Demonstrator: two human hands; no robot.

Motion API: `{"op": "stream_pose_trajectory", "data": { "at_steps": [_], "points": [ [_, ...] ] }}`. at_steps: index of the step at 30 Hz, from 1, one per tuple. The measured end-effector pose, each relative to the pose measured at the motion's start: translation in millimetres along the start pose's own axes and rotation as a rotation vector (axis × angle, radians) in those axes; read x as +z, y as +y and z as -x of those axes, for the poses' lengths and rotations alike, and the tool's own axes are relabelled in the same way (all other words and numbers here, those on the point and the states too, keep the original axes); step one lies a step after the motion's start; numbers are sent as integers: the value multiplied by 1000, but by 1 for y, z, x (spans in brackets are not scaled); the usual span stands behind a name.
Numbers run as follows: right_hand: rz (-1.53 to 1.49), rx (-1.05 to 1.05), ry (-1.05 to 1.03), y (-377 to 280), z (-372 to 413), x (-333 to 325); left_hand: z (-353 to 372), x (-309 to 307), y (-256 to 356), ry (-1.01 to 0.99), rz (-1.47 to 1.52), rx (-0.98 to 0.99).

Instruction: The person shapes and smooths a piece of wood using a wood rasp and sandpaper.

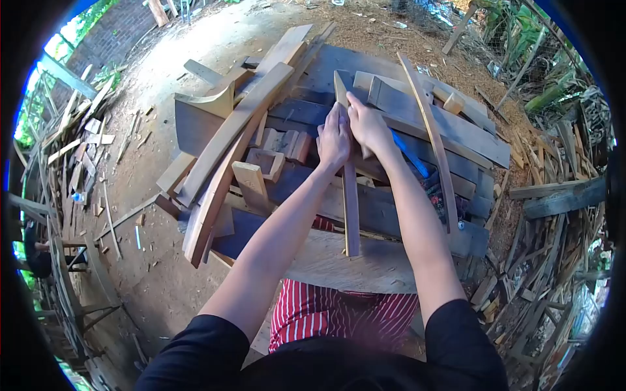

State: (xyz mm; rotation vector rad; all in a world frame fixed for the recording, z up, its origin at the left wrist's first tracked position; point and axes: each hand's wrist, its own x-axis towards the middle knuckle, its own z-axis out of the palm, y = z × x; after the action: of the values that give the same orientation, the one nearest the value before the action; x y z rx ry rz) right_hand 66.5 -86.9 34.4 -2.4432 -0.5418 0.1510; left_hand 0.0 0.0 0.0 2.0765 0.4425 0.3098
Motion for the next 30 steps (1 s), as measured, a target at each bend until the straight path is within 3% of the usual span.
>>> {"op": "stream_pose_trajectory", "data": {
  "at_steps": [2,5,6,7,9,10,12,13,15,17,19,21,22,23,24,26,30],
  "points": [
    [24,128,-75,-2,-19,-1,0,-3,1,-18,-24,-32],
    [-51,49,-34,-4,1,-18,-13,4,-9,60,-9,102],
    [-99,-104,47,14,16,-8,-11,8,-14,58,44,111],
    [-136,-60,27,8,41,-13,-11,6,-9,28,70,65],
    [-524,296,-285,-8,106,-43,-14,7,-14,49,104,129],
    [-527,308,-277,-3,131,-43,-21,11,-24,30,216,119],
    [-837,270,-296,9,180,-43,-19,5,-27,75,184,177],
    [-849,275,-287,9,200,-41,-17,-2,-27,75,146,183],
    [-994,346,-200,6,235,-38,-5,-19,-20,118,150,100],
    [-939,322,-158,20,259,-29,-1,-27,-35,152,111,187],
    [-555,192,-104,33,275,-21,3,-28,-40,130,81,232],
    [-531,214,-87,23,286,-31,9,-32,-50,-45,-67,184],
    [-485,339,-176,2,290,-53,20,-27,-44,127,-107,221],
    [-431,462,-262,-9,291,-65,35,-33,-27,91,-134,190],
    [-262,325,-139,13,295,-43,40,-29,-27,78,-166,195],
    [-102,303,-115,16,299,-40,43,-26,-37,-66,-235,177],
    [157,335,-41,9,304,-44,72,-31,-26,-7,-368,178]
  ]
}}
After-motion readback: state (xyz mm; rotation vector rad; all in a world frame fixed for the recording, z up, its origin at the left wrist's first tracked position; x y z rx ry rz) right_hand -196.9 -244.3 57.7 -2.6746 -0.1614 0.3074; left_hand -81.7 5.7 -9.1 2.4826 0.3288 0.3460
